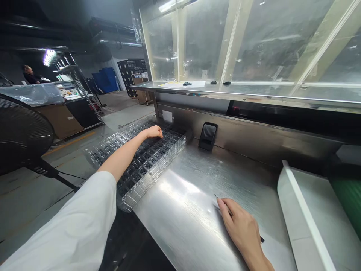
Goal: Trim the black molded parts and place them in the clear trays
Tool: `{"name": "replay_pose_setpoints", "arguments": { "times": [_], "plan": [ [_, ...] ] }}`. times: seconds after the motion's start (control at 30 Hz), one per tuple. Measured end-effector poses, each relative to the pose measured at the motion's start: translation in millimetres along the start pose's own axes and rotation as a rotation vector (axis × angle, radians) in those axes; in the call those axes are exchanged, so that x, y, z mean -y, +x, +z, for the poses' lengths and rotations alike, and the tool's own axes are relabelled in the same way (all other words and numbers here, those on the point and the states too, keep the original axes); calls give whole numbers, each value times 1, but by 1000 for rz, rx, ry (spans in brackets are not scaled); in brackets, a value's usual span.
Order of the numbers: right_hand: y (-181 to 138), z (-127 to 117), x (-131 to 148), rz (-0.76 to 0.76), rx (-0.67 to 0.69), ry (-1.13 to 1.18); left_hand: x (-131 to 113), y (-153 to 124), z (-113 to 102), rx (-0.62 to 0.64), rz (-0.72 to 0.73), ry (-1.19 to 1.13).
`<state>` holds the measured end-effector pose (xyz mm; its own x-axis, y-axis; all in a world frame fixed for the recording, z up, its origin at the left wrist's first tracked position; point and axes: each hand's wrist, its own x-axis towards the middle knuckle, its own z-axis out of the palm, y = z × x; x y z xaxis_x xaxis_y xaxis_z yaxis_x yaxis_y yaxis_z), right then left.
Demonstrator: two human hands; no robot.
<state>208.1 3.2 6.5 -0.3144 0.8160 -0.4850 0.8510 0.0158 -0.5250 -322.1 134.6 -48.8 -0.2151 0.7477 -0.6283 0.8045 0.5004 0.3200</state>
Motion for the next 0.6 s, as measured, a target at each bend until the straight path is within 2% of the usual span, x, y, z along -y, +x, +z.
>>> {"name": "replay_pose_setpoints", "arguments": {
  "times": [0.17, 0.43, 0.6],
  "plan": [
    [0, 0, 6, 7, -23, -10, -2, 2, -11, -95, -23, 29],
    [0, -1, 7, -23, -32, 7, -11, 9, 5, -183, -52, 83],
    [0, -2, 8, -43, -34, 9, -2, -3, -4, -272, -79, 94]
  ]
}}
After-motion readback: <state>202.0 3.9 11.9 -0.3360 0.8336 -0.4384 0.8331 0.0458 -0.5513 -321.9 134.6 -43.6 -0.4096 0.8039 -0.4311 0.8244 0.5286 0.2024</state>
